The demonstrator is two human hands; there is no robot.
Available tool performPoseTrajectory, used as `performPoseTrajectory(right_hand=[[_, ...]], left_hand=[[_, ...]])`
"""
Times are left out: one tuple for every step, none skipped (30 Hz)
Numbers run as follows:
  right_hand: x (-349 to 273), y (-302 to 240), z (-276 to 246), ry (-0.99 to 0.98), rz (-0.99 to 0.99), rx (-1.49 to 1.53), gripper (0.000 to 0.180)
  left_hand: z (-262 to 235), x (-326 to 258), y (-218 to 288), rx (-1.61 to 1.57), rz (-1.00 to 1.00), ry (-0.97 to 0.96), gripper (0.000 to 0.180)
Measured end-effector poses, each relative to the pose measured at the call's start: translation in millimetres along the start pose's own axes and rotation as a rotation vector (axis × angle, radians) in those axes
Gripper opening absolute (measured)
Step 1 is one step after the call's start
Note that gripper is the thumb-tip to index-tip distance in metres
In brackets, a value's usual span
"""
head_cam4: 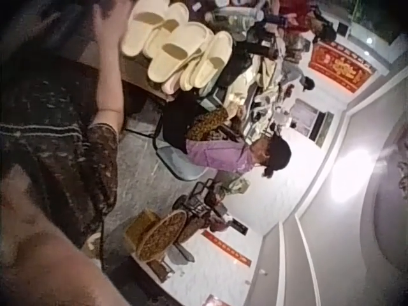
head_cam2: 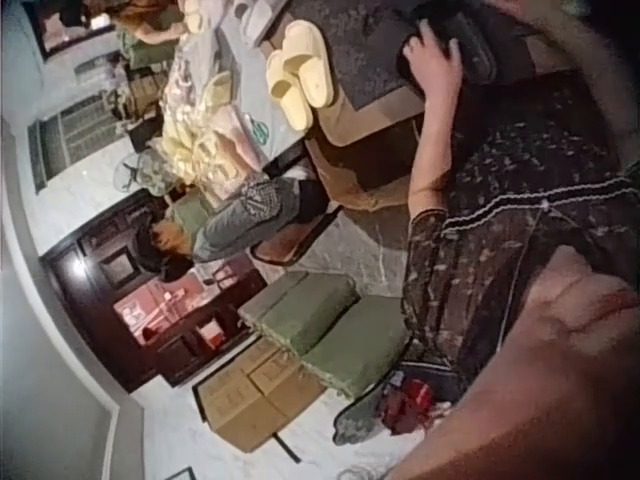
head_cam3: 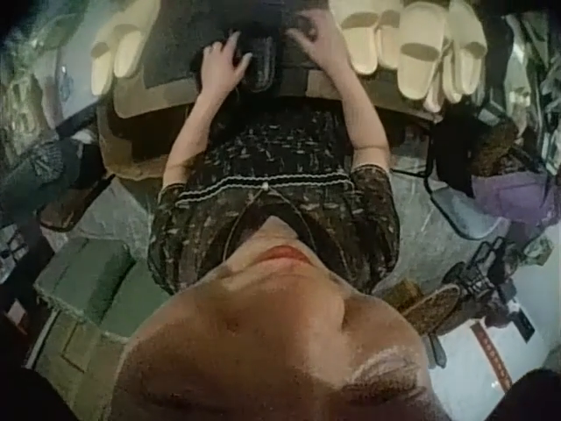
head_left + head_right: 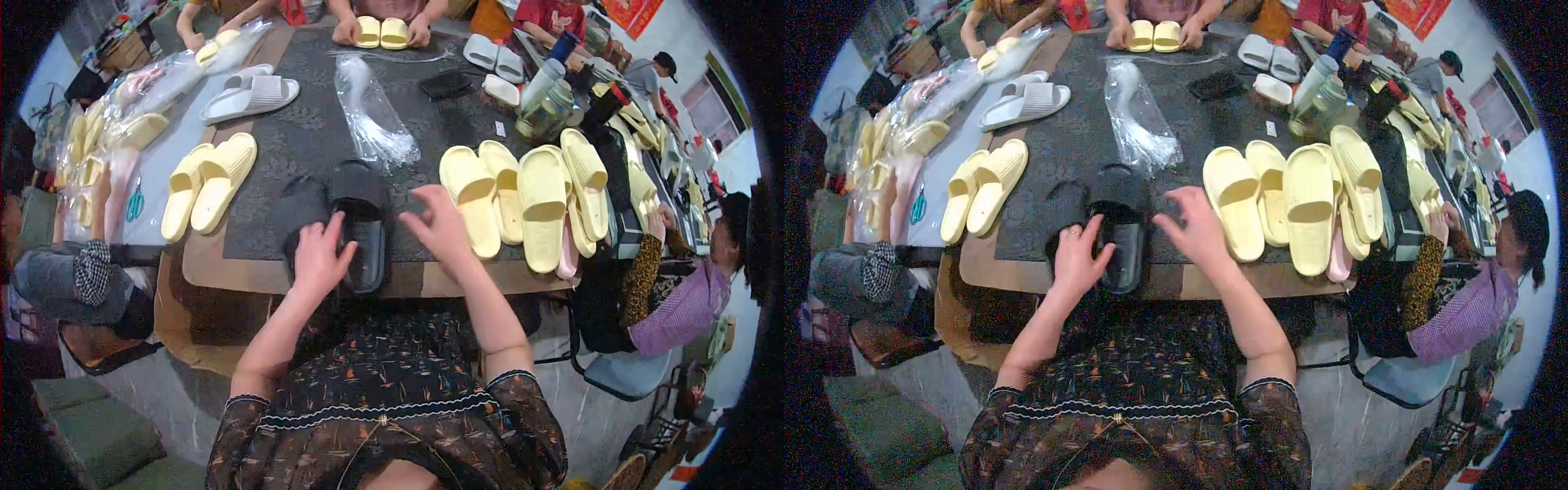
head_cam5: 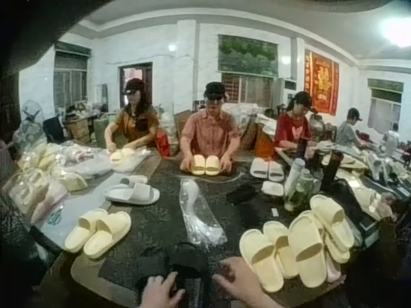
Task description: Inspecting, pairing, and organizing foam slippers on a production table in a factory setting.
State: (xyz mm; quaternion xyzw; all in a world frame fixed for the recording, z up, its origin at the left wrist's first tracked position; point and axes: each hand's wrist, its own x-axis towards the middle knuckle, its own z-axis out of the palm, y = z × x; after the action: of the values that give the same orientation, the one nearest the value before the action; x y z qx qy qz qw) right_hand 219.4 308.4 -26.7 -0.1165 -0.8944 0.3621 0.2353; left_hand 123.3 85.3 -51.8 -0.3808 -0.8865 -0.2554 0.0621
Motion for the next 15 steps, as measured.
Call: performPoseTrajectory(right_hand=[[0.8, -5.5, 7.3, -0.041, -0.045, 0.066, 0.048], [2.5, -9.6, 14.1, -0.054, -0.047, 0.154, 0.050], [3.4, -11.6, 17.0, -0.065, -0.051, 0.160, 0.050], [4.3, -13.1, 20.3, -0.019, -0.175, 0.006, 0.052], [4.8, -14.0, 23.1, 0.029, -0.299, -0.146, 0.054], [3.6, -13.9, 23.3, -0.024, -0.227, -0.113, 0.056], [3.0, -13.3, 23.7, -0.030, -0.237, -0.107, 0.056], [2.0, -12.5, 23.8, -0.020, -0.220, -0.115, 0.055], [0.9, -11.7, 23.9, -0.011, -0.197, -0.122, 0.055], [0.1, -11.0, 24.3, -0.009, -0.194, -0.124, 0.053], [-0.3, -10.5, 24.8, -0.010, -0.199, -0.120, 0.053], [-0.1, -10.1, 25.2, -0.007, -0.197, -0.114, 0.052], [0.6, -10.1, 25.7, -0.002, -0.193, -0.107, 0.051], [1.5, -10.3, 26.2, -0.008, -0.199, -0.125, 0.050], [2.0, -11.1, 26.8, -0.008, -0.206, -0.125, 0.050]], left_hand=[[0.4, -2.1, 6.4, -0.045, -0.002, -0.037, 0.056], [0.4, -3.2, 11.6, -0.056, 0.027, -0.069, 0.053], [-0.3, -5.7, 16.9, -0.125, 0.042, -0.072, 0.049], [-3.1, -6.4, 19.1, -0.144, 0.089, -0.073, 0.048], [-7.0, -6.4, 20.4, -0.140, 0.112, -0.108, 0.047], [-13.2, -6.3, 19.8, -0.153, 0.126, -0.069, 0.047], [-21.6, -5.7, 17.4, -0.220, 0.111, -0.151, 0.043], [-31.0, -5.1, 14.8, -0.288, 0.096, -0.235, 0.039], [-41.4, -4.4, 11.6, -0.285, 0.088, -0.234, 0.039], [-52.9, -3.7, 7.7, -0.342, 0.079, -0.289, 0.033], [-62.8, -2.5, 5.0, -0.373, 0.032, -0.376, 0.028], [-70.0, 2.1, 2.8, -0.505, -0.041, -0.342, 0.024], [-75.5, 8.7, 0.4, -0.507, -0.126, -0.274, 0.023], [-78.1, 15.8, -1.5, -0.482, -0.100, -0.145, 0.022], [-78.6, 24.1, -4.3, -0.451, -0.088, -0.020, 0.021]])
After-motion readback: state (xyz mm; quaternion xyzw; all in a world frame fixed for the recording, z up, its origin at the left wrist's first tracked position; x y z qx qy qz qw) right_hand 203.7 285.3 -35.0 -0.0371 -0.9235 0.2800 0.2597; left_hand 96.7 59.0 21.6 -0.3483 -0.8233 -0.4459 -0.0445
